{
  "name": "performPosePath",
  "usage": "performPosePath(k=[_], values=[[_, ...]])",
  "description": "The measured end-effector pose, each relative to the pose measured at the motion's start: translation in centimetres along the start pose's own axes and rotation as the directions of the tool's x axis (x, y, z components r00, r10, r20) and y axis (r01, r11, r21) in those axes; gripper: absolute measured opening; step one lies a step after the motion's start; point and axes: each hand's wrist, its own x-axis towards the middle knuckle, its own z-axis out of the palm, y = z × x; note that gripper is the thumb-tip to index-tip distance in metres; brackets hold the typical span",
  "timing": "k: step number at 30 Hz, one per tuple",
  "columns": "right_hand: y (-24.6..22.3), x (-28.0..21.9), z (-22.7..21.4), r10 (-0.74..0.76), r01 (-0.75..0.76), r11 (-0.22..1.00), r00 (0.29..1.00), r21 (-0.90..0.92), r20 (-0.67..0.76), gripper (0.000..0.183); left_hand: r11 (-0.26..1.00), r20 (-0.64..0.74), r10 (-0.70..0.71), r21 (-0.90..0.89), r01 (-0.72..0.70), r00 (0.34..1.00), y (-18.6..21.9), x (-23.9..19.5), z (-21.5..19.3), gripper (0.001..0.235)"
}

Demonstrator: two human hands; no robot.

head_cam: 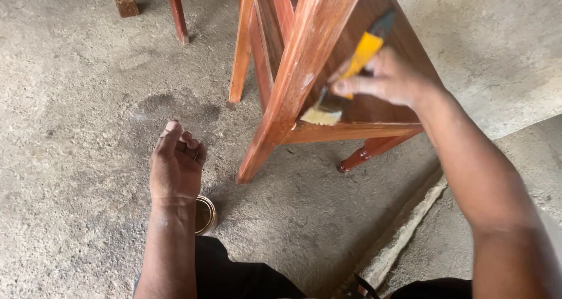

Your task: The person applies a dark wood finish to a wooden chair using a paintbrush. They repeatedly dip the brush into a can and coat the chair's legs, seat, and backrest, working systematically around the piece.

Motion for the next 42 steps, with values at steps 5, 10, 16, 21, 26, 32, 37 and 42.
performPosePath(k=[5, 10, 16, 21, 26, 32, 37, 42], values=[[5.3, 7.1, -0.1, 0.330, -0.288, 0.899, 0.940, 0.330, -0.080, 0.019, 0.999, 0.007, -0.047, 0.016, 0.047, 0.999, 0.6, -0.3, 0.5, 0.007], [7.4, 10.6, -0.6, 0.304, -0.185, 0.888, 0.923, 0.421, -0.237, 0.031, 0.998, 0.003, -0.052, -0.025, 0.052, 0.999, 0.9, 0.2, 0.4, 0.008], [6.9, 10.5, 0.9, 0.069, -0.149, 0.980, 0.877, -0.132, -0.475, 0.028, 0.998, -0.026, -0.058, 0.003, 0.058, 0.998, -0.1, 0.2, 0.6, 0.008], [6.4, 5.7, 3.9, 0.042, -0.152, 0.969, 0.875, -0.193, -0.482, 0.021, 0.995, -0.014, -0.100, -0.002, 0.100, 0.995, 0.2, -0.6, 0.7, 0.008], [3.8, -2.0, 5.0, -0.294, 0.183, 0.914, 0.913, -0.361, -0.282, 0.015, 0.997, 0.018, -0.072, -0.019, 0.073, 0.997, 0.5, -0.5, 0.0, 0.009], [-0.1, -4.3, -0.2, 0.025, -0.028, 0.999, 0.994, -0.032, -0.104, 0.015, 0.993, -0.019, -0.113, -0.038, 0.113, 0.993, 0.2, -0.7, 0.1, 0.008], [6.1, 2.5, -1.2, 0.291, -0.259, 0.950, 0.938, 0.175, -0.188, 0.018, 0.995, -0.001, -0.094, -0.046, 0.094, 0.996, 0.7, -1.0, 0.0, 0.007], [8.9, 8.0, -1.0, 0.380, -0.318, 0.923, 0.844, 0.218, -0.379, 0.019, 0.990, -0.009, -0.105, -0.091, 0.103, 0.994, 1.0, -0.2, -0.5, 0.006]])
